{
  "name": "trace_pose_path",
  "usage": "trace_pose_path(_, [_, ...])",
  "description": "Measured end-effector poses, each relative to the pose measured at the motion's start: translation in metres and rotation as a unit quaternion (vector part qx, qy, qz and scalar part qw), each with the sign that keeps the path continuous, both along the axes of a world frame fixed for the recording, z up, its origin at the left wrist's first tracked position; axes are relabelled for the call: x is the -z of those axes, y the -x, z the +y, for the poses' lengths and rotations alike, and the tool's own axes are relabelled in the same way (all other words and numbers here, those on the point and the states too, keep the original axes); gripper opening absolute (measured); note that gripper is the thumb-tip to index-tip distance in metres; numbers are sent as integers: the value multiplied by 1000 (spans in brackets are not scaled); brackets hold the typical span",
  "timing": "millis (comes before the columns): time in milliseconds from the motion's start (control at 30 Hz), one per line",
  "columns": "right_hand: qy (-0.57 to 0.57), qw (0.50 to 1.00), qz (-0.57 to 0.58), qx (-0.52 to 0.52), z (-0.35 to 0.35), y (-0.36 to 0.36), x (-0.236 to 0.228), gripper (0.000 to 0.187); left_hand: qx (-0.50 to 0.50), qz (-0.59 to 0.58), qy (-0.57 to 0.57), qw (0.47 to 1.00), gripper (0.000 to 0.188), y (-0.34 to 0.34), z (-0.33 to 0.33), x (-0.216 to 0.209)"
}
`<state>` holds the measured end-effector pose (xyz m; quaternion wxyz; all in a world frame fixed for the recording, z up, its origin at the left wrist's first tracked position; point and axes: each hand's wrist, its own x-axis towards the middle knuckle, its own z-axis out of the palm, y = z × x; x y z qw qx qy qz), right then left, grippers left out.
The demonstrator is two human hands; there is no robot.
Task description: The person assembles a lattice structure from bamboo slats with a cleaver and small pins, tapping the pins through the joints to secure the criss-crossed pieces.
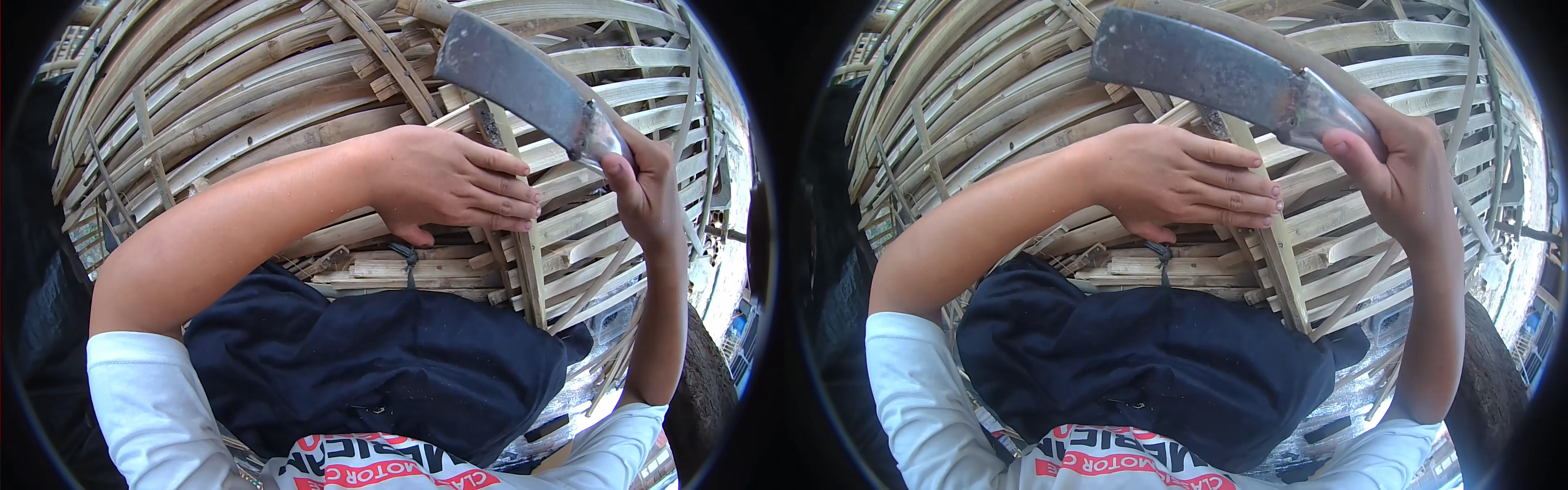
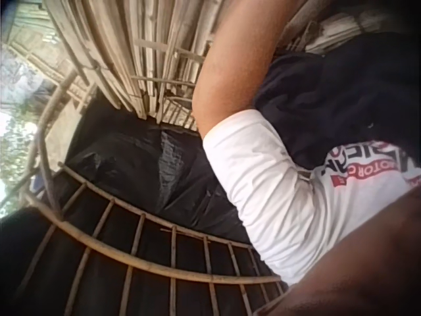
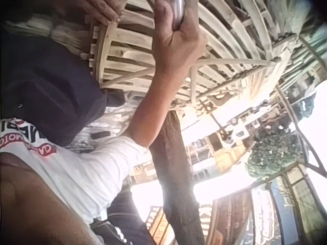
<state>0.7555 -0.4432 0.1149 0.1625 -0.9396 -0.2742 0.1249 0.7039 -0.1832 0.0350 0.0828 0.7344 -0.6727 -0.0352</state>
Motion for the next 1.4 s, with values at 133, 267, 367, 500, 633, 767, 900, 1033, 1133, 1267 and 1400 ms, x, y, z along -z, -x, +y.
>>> trace_pose_path(133, [14, 999, -34, -7, 3, 0, 4, 56, 1, -4, 9, 1000, 108, 1, 0, 2])
trace_pose_path(267, [-8, 999, -37, -11, 1, 4, 7, 56, -7, 12, -12, 1000, 108, -1, -1, 0])
trace_pose_path(367, [20, 996, -77, -38, 3, -2, 7, 56, 0, 14, -5, 1000, 109, -2, -1, 0])
trace_pose_path(500, [8, 990, -121, -67, 1, -2, 20, 56, 0, 32, -9, 999, 109, 1, -3, -1])
trace_pose_path(633, [-81, 995, -42, -32, -1, -2, 5, 55, -15, 13, -22, 1000, 109, 1, -1, -4])
trace_pose_path(767, [-164, 985, 34, -30, -7, 3, 9, 54, -7, 22, -12, 1000, 110, 3, -1, 1])
trace_pose_path(900, [9, 987, -122, -101, -2, 1, 7, 56, -5, 20, -24, 1000, 111, 0, -3, -4])
trace_pose_path(1033, [-275, 961, 30, -2, -8, 5, 20, 56, -7, 56, -3, 998, 112, 2, -4, -2])
trace_pose_path(1133, [31, 994, -69, -83, -2, -11, 16, 57, -4, 16, -22, 1000, 110, 1, -2, -4])
trace_pose_path(1267, [-195, 979, 53, -25, -9, -4, 8, 56, -5, 34, -9, 999, 111, 1, -6, -1])
trace_pose_path(1400, [5, 995, -75, -67, 5, -4, 15, 59, -18, 54, 9, 998, 110, 0, -2, 3])
